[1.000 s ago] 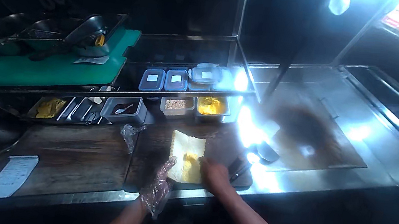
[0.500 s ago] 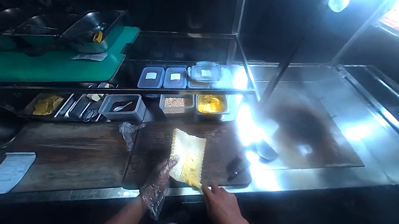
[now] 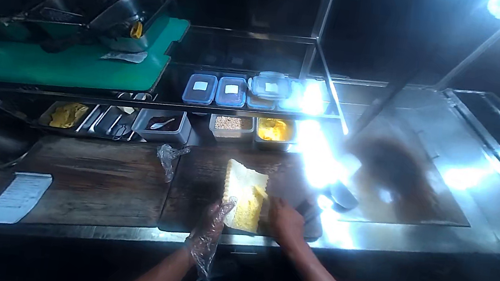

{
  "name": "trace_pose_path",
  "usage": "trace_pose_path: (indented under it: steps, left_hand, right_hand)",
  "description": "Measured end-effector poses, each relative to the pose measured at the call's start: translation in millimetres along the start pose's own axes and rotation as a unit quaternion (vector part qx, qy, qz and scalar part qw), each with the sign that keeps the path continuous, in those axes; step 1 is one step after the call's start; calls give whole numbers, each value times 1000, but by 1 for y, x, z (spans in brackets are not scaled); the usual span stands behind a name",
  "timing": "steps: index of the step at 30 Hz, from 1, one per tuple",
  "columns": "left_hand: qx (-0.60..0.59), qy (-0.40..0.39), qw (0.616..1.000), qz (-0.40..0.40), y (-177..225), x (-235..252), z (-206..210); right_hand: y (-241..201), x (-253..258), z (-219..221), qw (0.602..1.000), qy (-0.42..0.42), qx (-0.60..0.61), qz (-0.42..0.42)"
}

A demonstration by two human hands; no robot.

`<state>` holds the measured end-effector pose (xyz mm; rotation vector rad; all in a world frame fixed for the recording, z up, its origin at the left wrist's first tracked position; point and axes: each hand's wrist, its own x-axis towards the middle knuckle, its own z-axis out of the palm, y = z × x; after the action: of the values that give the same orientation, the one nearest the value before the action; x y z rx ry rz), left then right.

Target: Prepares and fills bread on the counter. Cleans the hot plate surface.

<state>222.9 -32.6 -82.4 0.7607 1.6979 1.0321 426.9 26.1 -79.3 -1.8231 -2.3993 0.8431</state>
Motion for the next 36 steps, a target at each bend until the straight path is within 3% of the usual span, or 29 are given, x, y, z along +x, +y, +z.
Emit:
trace_pose_path:
  steps: [5, 8, 10, 13, 15, 18, 21, 24, 26, 30, 32, 34, 36]
  left_hand:
    - [-2, -18, 1000, 11, 1, 6, -6]
    - [-37, -8, 999, 21, -4, 5, -3]
    - [-35, -4, 999, 40, -9, 6, -2]
    - [-17, -18, 999, 41, -2, 9, -5]
    - [-35, -18, 999, 28, 1, 11, -5]
    - [-57, -9, 998, 28, -4, 10, -2]
    - [-63, 15, 996, 64, -15, 8, 4]
    - [-36, 6, 996, 78, -13, 11, 0]
    - [-32, 8, 996, 81, -15, 12, 1]
    - [-13, 23, 994, 107, -24, 10, 6]
    - [16, 16, 993, 115, -27, 10, 5]
    - [18, -1, 992, 123, -27, 14, 2]
    - [20, -6, 993, 120, -30, 15, 1]
  right_hand:
    - [-11, -55, 16, 996, -15, -14, -82]
    - [-14, 0, -12, 991, -49, 125, 16]
    - [-5, 39, -8, 994, -16, 99, 34]
    - [-7, 8, 9, 999, -31, 29, -12]
    - [-11, -22, 8, 994, -80, 67, -30]
    - [-11, 20, -6, 982, -56, 182, 0]
    - [-1, 65, 3, 994, -13, 102, -21]
    - [-7, 16, 11, 995, 10, 46, -87]
    - [-9, 1, 2, 994, -10, 67, -83]
    - [0, 65, -7, 998, 15, 48, -48]
    - [6, 57, 7, 996, 7, 35, -81]
    - [3, 29, 9, 992, -31, 88, -85]
    - [0, 28, -1, 965, -109, 236, -30]
